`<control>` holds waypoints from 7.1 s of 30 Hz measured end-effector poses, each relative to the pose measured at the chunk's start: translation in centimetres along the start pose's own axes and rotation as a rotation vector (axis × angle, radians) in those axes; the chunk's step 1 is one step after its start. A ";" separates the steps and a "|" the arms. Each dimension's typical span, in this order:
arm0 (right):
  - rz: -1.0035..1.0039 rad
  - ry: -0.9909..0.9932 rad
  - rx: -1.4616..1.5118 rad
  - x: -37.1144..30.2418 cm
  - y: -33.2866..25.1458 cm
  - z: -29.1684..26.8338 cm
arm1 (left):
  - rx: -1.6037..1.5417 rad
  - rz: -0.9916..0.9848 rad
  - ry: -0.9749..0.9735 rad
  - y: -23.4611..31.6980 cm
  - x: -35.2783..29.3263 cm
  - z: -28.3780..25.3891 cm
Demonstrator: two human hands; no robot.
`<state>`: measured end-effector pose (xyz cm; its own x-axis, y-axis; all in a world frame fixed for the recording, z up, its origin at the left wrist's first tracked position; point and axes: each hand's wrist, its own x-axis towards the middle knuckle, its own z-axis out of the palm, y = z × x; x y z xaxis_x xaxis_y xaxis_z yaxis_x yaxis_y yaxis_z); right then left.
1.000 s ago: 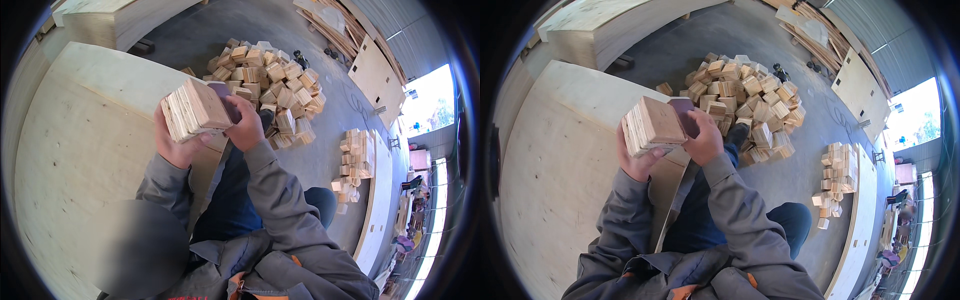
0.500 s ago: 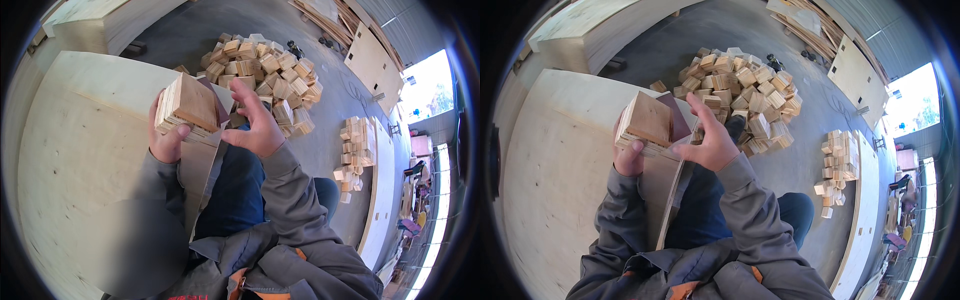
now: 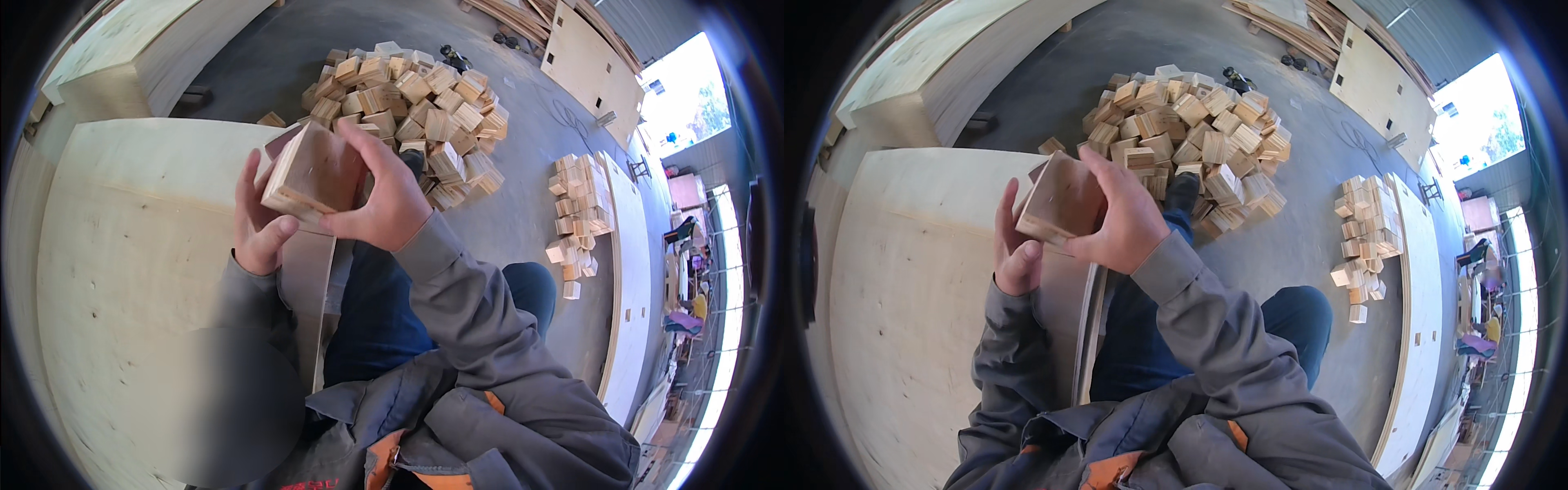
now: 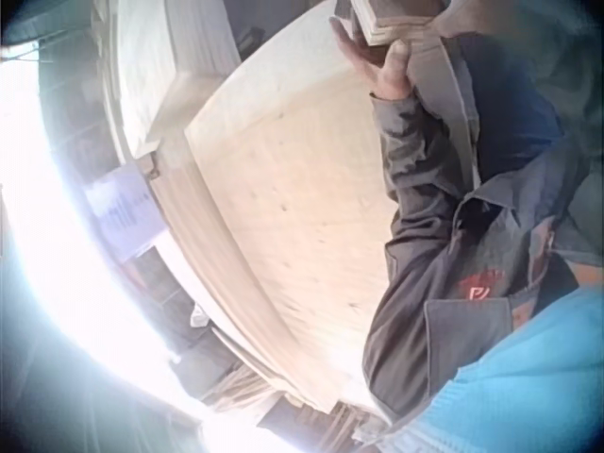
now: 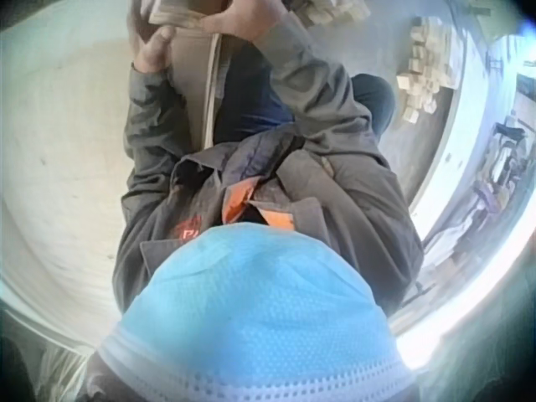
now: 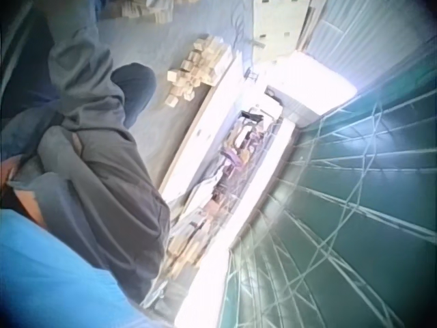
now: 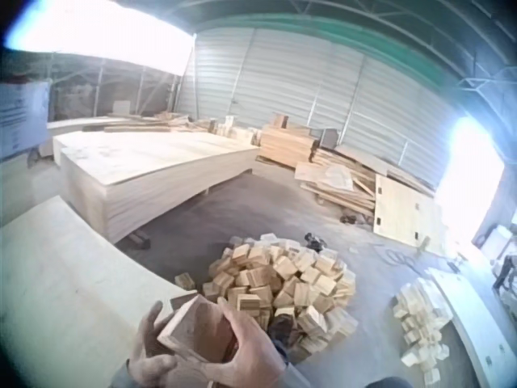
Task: The person sits on the floor and sands small wooden blocks one by one using a sanding block. They pick up a block, sand its surfaces, and place it into a separate pile, repeating this process throughout the clip.
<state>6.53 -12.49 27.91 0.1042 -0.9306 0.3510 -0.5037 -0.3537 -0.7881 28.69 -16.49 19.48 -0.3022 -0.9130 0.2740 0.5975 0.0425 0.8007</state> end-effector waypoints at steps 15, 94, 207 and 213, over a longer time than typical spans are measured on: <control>0.710 0.580 -0.721 -19.8 16.3 -29.0 | 0.578 0.158 0.186 -3.2 0.7 -7.3; 1.093 1.171 0.389 -46.0 24.2 -36.1 | 1.048 0.164 0.212 -5.1 1.9 -7.3; 0.410 0.179 0.554 -1.5 5.2 -1.7 | 0.719 0.192 0.162 -1.6 0.3 -1.3; 0.288 0.090 0.384 -3.4 0.6 -3.7 | 0.509 0.043 0.051 -0.9 -0.6 0.1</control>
<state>2.73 -9.24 28.11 -0.0760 -0.9898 0.1204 -0.1463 -0.1084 -0.9833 28.30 -15.96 18.61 -0.2410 -0.9242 0.2963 0.1676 0.2610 0.9507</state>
